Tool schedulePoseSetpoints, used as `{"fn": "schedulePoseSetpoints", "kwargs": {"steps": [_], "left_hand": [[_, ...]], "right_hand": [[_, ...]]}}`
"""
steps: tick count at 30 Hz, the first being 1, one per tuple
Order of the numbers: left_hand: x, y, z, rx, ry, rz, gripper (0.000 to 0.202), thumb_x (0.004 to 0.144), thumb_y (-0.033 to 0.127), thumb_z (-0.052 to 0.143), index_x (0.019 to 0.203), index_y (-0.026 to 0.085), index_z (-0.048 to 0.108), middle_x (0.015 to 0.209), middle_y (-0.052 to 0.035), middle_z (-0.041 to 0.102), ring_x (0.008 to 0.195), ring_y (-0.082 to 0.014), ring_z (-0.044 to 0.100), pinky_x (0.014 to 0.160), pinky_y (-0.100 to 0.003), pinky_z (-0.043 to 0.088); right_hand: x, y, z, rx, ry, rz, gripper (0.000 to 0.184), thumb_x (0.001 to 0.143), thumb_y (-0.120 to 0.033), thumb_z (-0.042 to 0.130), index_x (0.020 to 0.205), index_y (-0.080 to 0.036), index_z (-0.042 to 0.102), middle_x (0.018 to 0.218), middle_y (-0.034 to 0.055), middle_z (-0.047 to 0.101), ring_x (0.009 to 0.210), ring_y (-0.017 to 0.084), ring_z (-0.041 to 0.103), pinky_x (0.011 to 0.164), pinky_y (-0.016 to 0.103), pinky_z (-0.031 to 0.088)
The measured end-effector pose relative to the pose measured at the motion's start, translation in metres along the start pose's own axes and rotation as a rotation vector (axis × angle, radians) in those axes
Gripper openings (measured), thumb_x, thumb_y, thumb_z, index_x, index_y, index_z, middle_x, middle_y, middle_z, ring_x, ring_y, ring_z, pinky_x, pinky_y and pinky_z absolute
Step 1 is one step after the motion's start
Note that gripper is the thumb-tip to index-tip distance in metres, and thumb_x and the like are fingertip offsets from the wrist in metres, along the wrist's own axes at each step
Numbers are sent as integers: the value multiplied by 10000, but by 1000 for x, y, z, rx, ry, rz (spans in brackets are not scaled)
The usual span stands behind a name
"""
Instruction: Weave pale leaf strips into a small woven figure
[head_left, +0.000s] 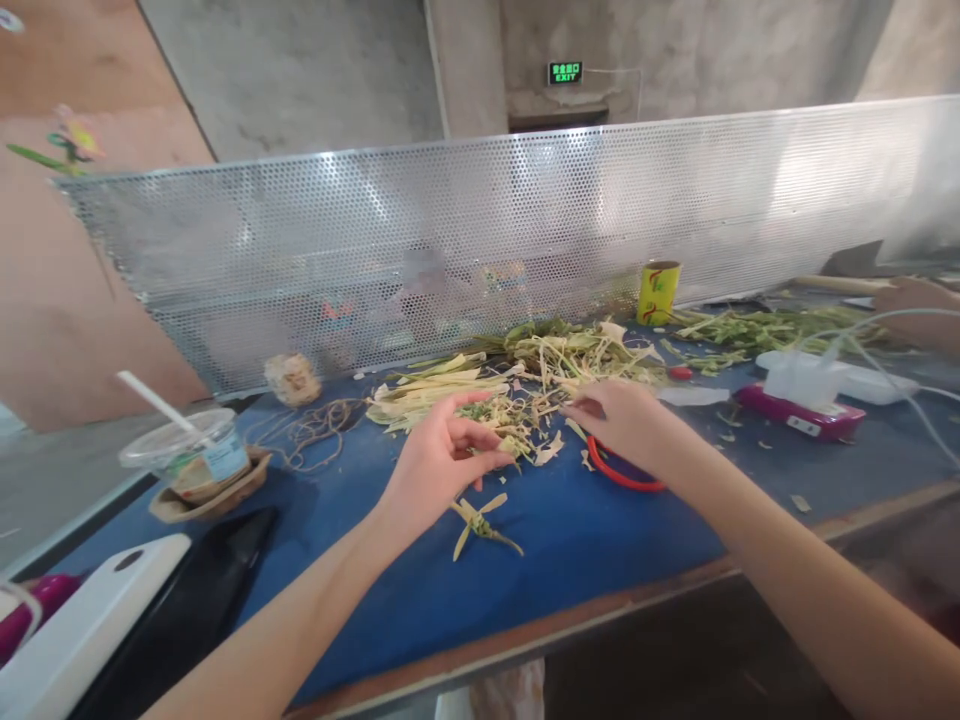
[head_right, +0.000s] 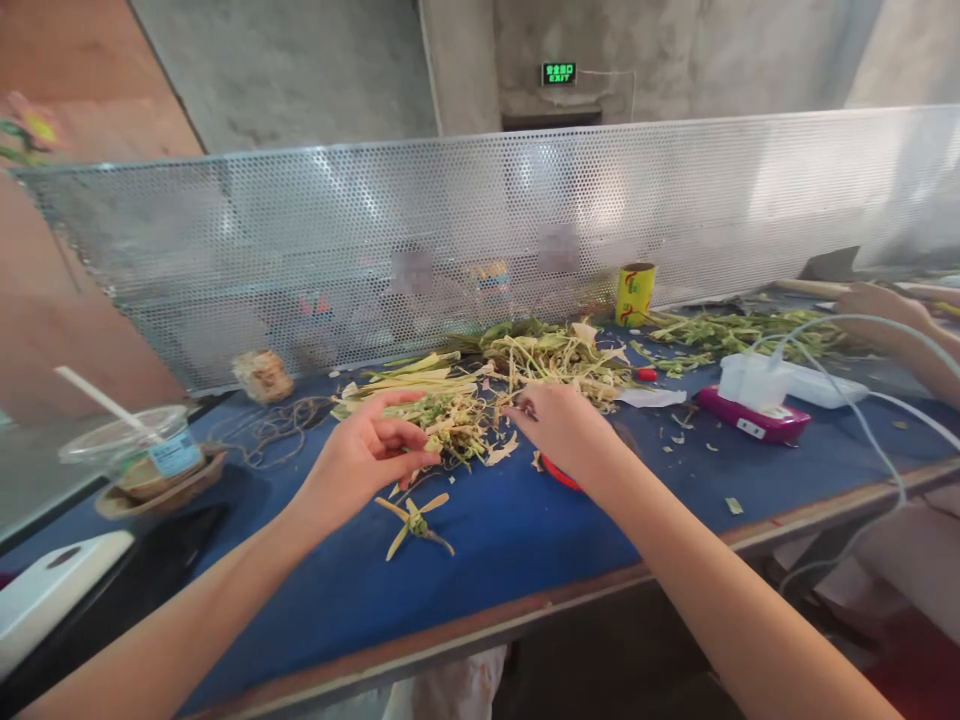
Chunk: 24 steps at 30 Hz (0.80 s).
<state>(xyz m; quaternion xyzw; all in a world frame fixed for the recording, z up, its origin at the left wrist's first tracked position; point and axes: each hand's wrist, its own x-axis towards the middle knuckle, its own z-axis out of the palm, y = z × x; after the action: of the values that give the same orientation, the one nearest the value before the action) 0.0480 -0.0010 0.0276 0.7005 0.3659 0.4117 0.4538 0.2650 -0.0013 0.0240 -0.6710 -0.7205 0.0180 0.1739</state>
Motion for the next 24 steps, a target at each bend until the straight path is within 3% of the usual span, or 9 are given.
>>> {"fn": "schedulePoseSetpoints", "kwargs": {"steps": [3, 6, 10, 14, 17, 21, 24], "left_hand": [[-3, -2, -9, 79, 70, 28, 565, 603, 239, 724, 1093, 196, 445, 673, 18, 612, 533, -110, 562, 476, -216, 454], [-6, -7, -17, 127, 112, 80, 548, 605, 228, 719, 1085, 191, 456, 665, 15, 611, 639, -138, 591, 587, -248, 477], [-10, -13, -27, 206, 170, 140, 563, 622, 256, 712, 1117, 205, 449, 703, 2, 632, 668, -147, 600, 645, -272, 476], [-13, -15, -32, 322, 227, 188, 556, 647, 263, 695, 1145, 215, 452, 719, -10, 648, 680, -160, 612, 626, -266, 467], [-13, -17, -35, 363, 231, 193, 533, 664, 257, 680, 1149, 225, 462, 742, -19, 653, 689, -167, 617, 621, -267, 465], [-11, -20, -42, 278, 153, 104, 478, 643, 252, 695, 1083, 217, 509, 722, -20, 644, 682, -173, 615, 613, -270, 468], [-10, -21, -48, 141, 22, -42, 389, 635, 232, 699, 996, 189, 562, 715, -39, 652, 594, -152, 593, 502, -232, 439]], "right_hand": [[-6, -40, -5, 443, 7, -332, 308, 776, -392, 535, 1002, -198, 617, 875, 41, 679, 766, 159, 613, 703, 257, 450], [-6, -70, -1, 463, 2, -481, 207, 789, -295, 524, 925, -212, 656, 816, 15, 679, 686, 140, 594, 626, 247, 425], [6, -86, 9, 339, 5, -492, 190, 796, -232, 497, 809, -204, 685, 713, 1, 668, 626, 133, 569, 576, 236, 380], [18, -90, 18, 283, 61, -501, 165, 761, -194, 520, 790, -208, 682, 671, -7, 649, 615, 124, 554, 573, 222, 374], [21, -92, 20, 294, 29, -481, 121, 739, -192, 549, 733, -193, 670, 635, -6, 640, 571, 114, 544, 551, 217, 376], [20, -91, 19, 481, -79, -442, 103, 729, -186, 552, 726, -190, 654, 668, -2, 657, 583, 121, 580, 563, 230, 427], [18, -87, 23, 717, -208, -379, 84, 722, -206, 564, 730, -182, 644, 679, 7, 663, 618, 137, 617, 597, 250, 481]]}}
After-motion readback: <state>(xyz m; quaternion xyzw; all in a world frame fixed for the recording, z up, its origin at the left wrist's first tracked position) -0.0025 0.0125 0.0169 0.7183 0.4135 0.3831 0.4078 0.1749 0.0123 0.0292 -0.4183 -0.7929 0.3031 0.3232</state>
